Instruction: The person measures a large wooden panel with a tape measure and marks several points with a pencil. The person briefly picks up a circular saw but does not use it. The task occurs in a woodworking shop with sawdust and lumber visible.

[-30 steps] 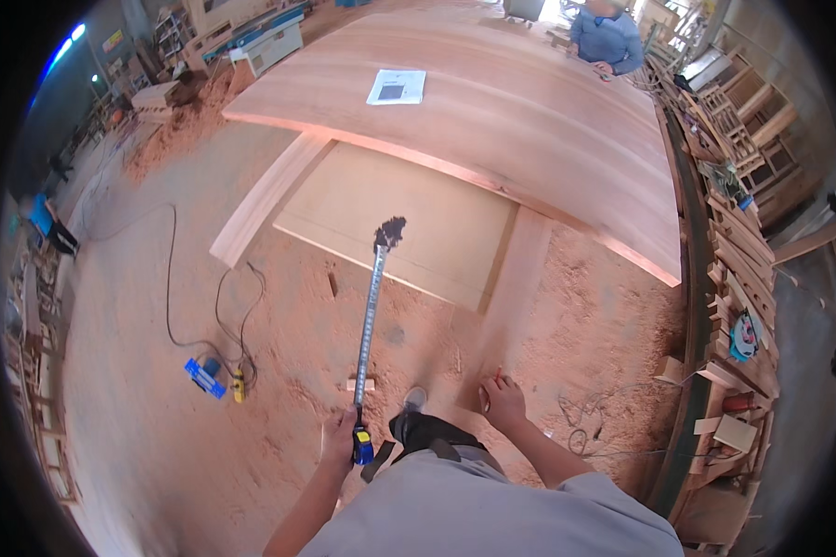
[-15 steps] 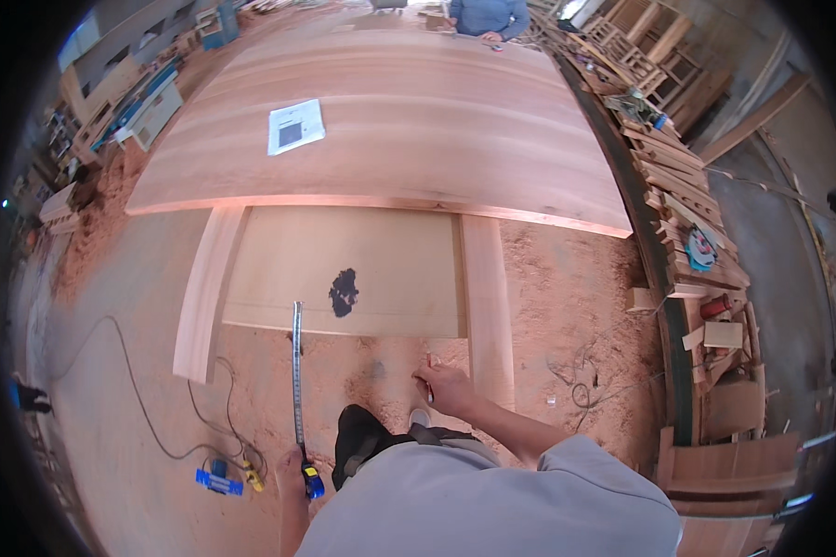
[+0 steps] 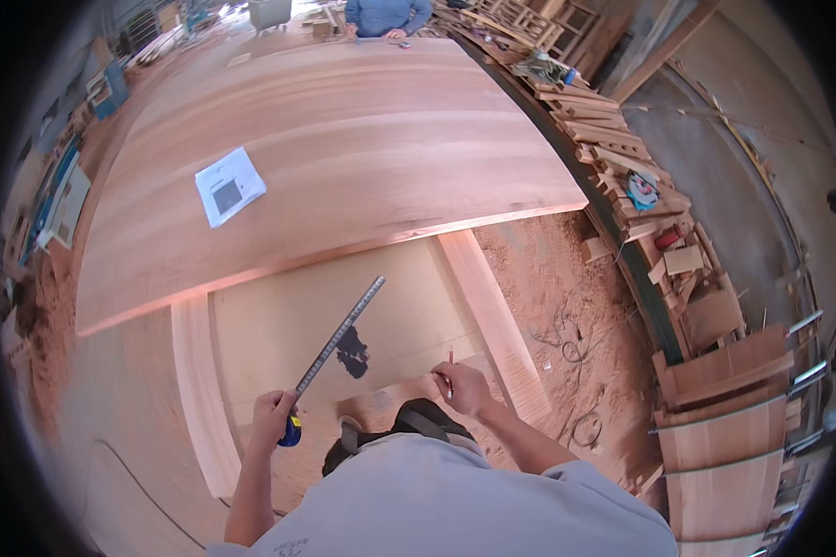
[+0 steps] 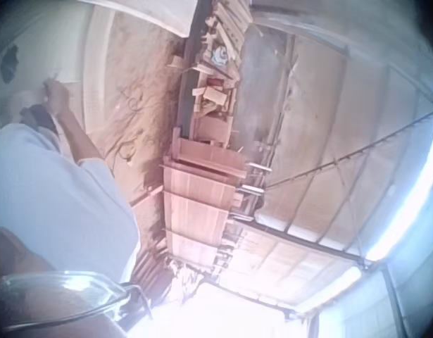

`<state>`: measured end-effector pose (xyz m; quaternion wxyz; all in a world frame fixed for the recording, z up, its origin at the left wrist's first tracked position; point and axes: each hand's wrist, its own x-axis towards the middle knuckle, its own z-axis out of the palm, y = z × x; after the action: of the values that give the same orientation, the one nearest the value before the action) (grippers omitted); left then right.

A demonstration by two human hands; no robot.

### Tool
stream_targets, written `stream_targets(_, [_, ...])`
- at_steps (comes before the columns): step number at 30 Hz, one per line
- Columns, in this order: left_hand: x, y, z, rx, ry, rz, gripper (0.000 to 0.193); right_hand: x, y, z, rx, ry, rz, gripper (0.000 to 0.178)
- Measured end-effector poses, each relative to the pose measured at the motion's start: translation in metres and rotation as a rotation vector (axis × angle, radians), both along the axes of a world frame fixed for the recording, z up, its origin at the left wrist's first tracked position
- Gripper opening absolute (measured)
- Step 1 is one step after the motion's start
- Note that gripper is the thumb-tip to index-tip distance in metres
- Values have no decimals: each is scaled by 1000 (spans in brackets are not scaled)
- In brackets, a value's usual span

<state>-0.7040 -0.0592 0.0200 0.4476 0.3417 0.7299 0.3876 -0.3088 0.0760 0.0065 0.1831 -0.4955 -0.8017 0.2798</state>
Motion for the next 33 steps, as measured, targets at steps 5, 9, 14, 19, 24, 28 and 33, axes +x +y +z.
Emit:
stream_targets(5, [-35,85,14,-11,121,-159,41,2,9,-11,-34,93,-192,11])
stream_targets(9, [-33,157,23,-4,180,-233,41,18,42,-22,-24,95,-261,14])
stream_targets(14, [-24,242,27,-39,275,-318,40,36,146,-20,57,135,-273,11])
stream_targets(19, [-17,311,20,-91,281,-334,42,44,233,-22,36,82,-247,9])
stream_targets(24, [-20,356,6,-142,297,-350,40,35,301,-31,182,136,-178,8])
stream_targets(28, [-22,386,0,-176,310,-356,41,24,325,-26,306,235,-123,9])
stream_targets(33, [-40,410,-29,-149,287,-434,41,12,311,-31,194,183,-100,11])
